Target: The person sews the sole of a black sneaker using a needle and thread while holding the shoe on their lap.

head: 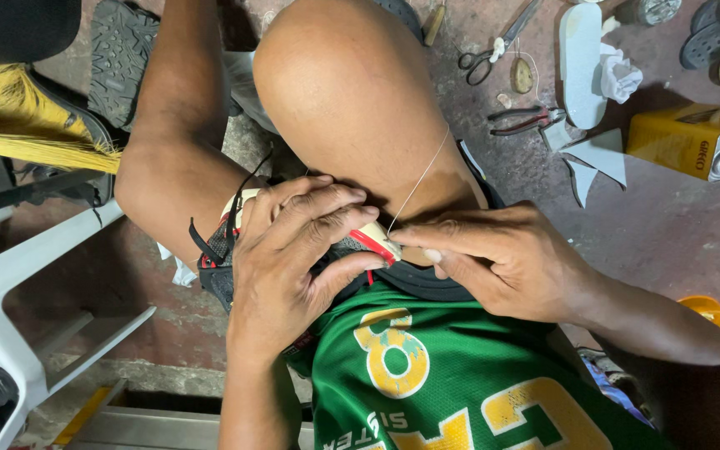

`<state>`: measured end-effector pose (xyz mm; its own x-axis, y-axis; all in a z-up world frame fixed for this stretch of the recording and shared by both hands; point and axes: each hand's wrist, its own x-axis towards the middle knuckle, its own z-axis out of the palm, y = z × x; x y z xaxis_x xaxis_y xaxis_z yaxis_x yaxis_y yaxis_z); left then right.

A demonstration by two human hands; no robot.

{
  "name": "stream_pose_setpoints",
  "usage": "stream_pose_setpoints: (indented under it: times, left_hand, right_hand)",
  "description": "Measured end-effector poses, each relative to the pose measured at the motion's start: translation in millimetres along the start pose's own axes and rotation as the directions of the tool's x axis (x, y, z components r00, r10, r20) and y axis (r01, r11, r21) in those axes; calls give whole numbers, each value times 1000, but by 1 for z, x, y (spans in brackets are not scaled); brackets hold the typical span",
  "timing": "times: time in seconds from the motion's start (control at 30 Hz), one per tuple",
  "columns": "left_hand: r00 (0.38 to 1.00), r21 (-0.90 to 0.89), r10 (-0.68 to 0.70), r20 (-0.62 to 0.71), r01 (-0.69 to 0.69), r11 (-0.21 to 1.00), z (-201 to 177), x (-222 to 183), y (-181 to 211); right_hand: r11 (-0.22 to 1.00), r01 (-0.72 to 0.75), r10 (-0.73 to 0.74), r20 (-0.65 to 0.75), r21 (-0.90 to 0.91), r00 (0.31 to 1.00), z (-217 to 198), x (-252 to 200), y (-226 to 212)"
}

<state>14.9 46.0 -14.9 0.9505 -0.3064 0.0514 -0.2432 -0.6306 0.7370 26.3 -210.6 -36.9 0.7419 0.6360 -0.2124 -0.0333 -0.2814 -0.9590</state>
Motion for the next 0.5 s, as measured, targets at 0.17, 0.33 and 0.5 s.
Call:
stream_pose_setpoints:
  times: [0.17,0.33,0.5]
  left_hand:
    - [999,-107,-33,40,37,994,-7,0,-3]
    - [995,-145,-94,21,96,985,-7,2,-4]
    - [995,-167,-104,-7,101,981,-4,2,-5]
  right_hand:
    - [999,-10,10,0,-40,1000,-2,2,-1]
    - [988,-109,98,-105,-108,990,10,7,-4]
    - [921,-385,375,-125,-62,918,16,11,-4]
